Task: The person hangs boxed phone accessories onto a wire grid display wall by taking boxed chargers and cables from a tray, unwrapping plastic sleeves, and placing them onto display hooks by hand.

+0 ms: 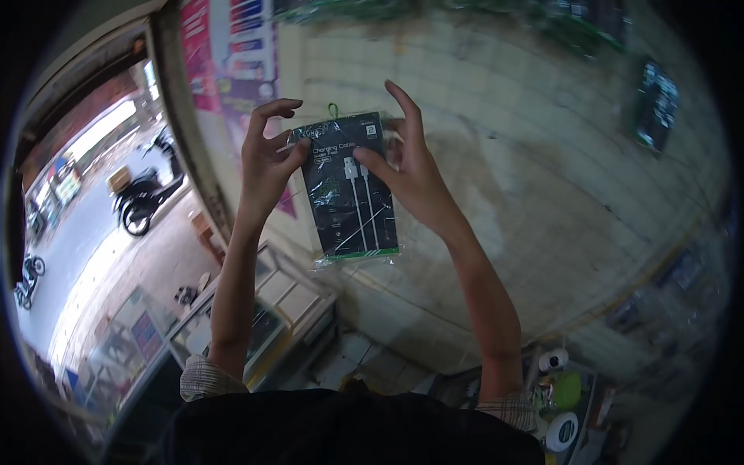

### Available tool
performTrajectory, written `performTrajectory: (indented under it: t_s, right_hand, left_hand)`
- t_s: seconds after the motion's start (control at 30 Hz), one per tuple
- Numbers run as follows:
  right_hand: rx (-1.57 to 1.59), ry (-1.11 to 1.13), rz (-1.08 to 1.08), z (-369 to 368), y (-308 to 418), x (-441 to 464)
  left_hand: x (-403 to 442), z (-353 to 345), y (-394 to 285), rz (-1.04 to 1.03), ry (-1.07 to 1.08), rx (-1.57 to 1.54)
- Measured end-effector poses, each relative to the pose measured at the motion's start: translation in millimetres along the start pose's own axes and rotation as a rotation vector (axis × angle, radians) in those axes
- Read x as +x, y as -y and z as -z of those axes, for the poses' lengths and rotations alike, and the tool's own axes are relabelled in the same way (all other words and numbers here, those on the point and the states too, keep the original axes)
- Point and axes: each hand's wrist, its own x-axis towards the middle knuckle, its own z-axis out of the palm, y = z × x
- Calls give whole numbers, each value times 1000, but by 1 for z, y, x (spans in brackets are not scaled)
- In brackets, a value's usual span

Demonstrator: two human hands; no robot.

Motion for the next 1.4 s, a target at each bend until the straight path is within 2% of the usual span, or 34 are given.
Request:
performTrajectory:
  t_s: [0.07,0.2,0.27,0.33,0.37,0.47,0.53,0.6,0.63,0.67,0.73,0.77,0.8,0.87,0.97,1.17,1.23,1.4]
  right_hand:
    - [75,-148,-39,19,22,-24]
    - [-33,-351,99,62,54,-64]
    - [-187,-454,156,81,75,-84]
    - [-566,-598,315,101,87,-102]
    - [-495,-638,339,108,98,-109]
    - [-734,-743,357,143,125,-130]
    - [-778,-806,414,162,144,-132]
    - [-622,-864,447,178,167,-130]
    - [-780,-913,490,194,175,-129]
    - [-806,-924,510,207,183,-125]
    - [-891,-981,550,228,202,-114]
    - [-776,-992,520,234,211,-105]
    - [-790,-990,535,244,217,-97]
    - [-995,-986,588,271,220,-80]
    - [-1021,-995,583,298,221,-61]
    - [-1124,-1012,493,321,214,-48]
    - [-984,-1044,395,327,206,-48]
    - [-1080,-1007,427,348,176,-40]
  left_hand:
    - [13,-33,-12,-36,47,-41]
    - [28,-112,-36,-134,70,-214]
    - [27,-157,-51,-200,82,-350]
    - [19,-193,-73,-161,189,-572]
    - [18,-211,-77,-250,296,-578]
    - [7,-262,-96,-327,302,-587]
    - [4,-286,-114,-378,326,-673]
    - [12,-303,-128,-452,349,-755]
    - [19,-311,-133,-523,393,-661]
    - [25,-318,-140,-589,430,-566]
    - [40,-332,-156,-645,414,-547]
    - [50,-339,-161,-667,369,-492]
    - [59,-346,-164,-685,324,-432]
    - [78,-358,-169,-719,283,-460]
    - [100,-374,-171,-570,312,-442]
    - [120,-393,-160,-538,331,-382]
    - [121,-396,-154,-525,346,-360]
    - [123,-408,-129,-444,359,-336]
